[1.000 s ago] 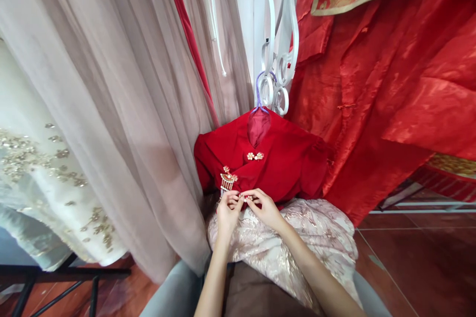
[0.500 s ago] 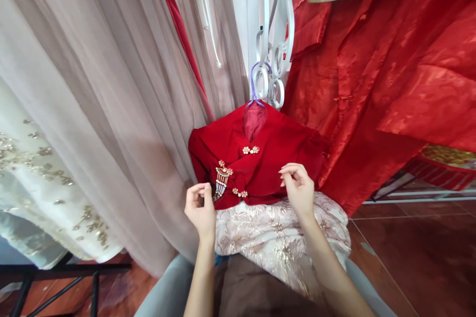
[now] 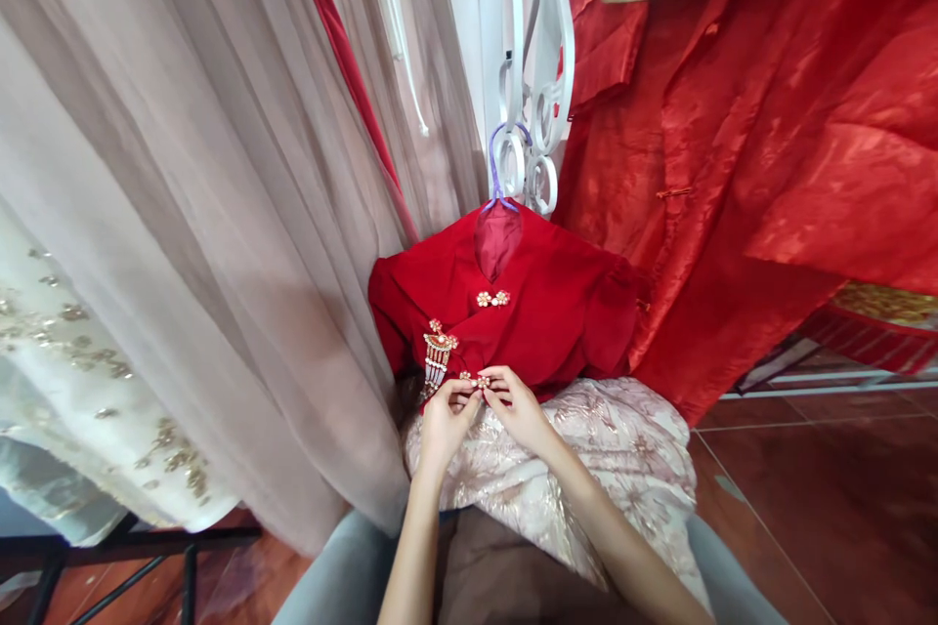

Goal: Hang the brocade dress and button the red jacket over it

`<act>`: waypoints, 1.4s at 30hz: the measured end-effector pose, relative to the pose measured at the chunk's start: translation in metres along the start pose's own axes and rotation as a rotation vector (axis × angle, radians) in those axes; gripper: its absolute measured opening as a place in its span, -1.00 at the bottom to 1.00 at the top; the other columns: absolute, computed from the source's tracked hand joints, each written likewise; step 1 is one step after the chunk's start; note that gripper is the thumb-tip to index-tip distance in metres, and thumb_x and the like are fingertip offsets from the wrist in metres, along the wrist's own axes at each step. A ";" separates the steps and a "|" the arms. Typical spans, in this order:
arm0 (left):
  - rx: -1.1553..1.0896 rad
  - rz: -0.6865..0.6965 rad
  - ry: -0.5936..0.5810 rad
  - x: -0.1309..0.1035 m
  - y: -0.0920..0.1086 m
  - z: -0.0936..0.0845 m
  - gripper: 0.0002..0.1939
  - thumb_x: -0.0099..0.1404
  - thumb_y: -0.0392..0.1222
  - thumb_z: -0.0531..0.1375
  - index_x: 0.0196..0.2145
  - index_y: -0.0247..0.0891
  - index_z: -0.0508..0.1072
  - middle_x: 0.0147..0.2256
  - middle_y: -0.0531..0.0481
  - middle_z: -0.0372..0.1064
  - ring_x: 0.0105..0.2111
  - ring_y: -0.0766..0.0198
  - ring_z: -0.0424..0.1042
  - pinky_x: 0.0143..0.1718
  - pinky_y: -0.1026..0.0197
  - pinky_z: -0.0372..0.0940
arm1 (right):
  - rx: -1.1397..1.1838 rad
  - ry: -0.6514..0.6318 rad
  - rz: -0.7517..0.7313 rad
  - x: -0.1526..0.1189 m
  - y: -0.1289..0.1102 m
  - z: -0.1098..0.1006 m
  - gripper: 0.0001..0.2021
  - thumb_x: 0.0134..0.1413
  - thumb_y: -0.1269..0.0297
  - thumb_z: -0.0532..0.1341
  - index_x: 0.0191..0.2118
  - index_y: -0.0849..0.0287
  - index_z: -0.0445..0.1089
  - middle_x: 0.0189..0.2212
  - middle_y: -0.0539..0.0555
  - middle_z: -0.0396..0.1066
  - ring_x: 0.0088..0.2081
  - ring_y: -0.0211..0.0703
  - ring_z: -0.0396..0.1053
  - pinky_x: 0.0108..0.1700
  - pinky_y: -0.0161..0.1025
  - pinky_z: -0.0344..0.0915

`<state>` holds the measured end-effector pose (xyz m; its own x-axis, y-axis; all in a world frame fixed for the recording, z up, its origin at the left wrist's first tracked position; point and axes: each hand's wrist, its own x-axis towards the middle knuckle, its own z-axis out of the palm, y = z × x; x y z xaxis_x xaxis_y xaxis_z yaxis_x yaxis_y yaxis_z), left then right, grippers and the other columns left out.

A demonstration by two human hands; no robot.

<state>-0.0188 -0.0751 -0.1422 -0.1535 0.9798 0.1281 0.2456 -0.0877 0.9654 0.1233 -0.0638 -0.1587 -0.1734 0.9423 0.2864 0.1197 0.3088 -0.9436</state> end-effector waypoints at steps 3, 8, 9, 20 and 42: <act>-0.016 -0.006 0.058 0.001 0.001 0.000 -0.78 0.04 -0.07 0.29 -0.41 -0.29 0.53 -0.39 -0.11 0.53 -0.43 0.23 0.49 -0.38 0.26 0.37 | -0.005 0.014 0.013 0.001 0.004 0.002 -0.81 0.13 0.31 0.11 -0.12 0.10 0.27 -0.16 0.10 0.40 -0.17 -0.19 0.43 -0.09 -0.15 0.41; -0.010 0.089 0.018 0.002 0.003 -0.006 -0.79 0.06 -0.12 0.29 -0.34 -0.28 0.53 -0.32 -0.10 0.52 -0.38 0.25 0.49 -0.32 0.24 0.40 | -0.010 0.003 0.026 0.003 0.003 0.003 -0.81 0.10 0.33 0.11 -0.13 0.10 0.28 -0.19 0.10 0.41 -0.18 -0.18 0.43 -0.11 -0.16 0.41; 0.005 0.111 -0.008 0.002 0.003 -0.006 -0.79 0.07 -0.13 0.29 -0.33 -0.27 0.53 -0.32 -0.10 0.52 -0.37 0.24 0.49 -0.30 0.23 0.40 | -0.010 0.002 0.029 0.003 0.003 0.004 -0.81 0.10 0.34 0.11 -0.13 0.10 0.28 -0.19 0.10 0.41 -0.18 -0.18 0.43 -0.12 -0.16 0.42; -0.004 0.048 0.005 0.003 -0.004 -0.005 -0.86 0.04 -0.15 0.29 -0.46 -0.28 0.52 -0.44 -0.07 0.51 -0.41 0.22 0.49 -0.29 0.22 0.38 | 0.029 0.025 0.067 0.005 0.003 0.009 -0.87 0.05 0.22 0.16 -0.28 0.12 0.33 -0.31 0.08 0.42 -0.28 -0.16 0.44 -0.24 -0.19 0.43; -0.978 -0.255 0.205 0.040 0.050 0.006 -0.92 0.15 -0.29 0.26 -0.36 -0.33 0.52 -0.34 -0.06 0.53 -0.35 0.35 0.50 -0.22 0.31 0.33 | 0.200 -0.162 0.156 -0.007 -0.033 -0.015 -0.83 -0.01 0.20 0.26 -0.33 0.17 0.33 -0.41 0.00 0.38 -0.33 -0.24 0.37 -0.27 -0.27 0.31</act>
<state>-0.0069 -0.0388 -0.0898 -0.2744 0.9484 -0.1591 -0.6895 -0.0787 0.7200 0.1348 -0.0790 -0.1268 -0.3232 0.9387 0.1200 -0.0349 0.1149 -0.9928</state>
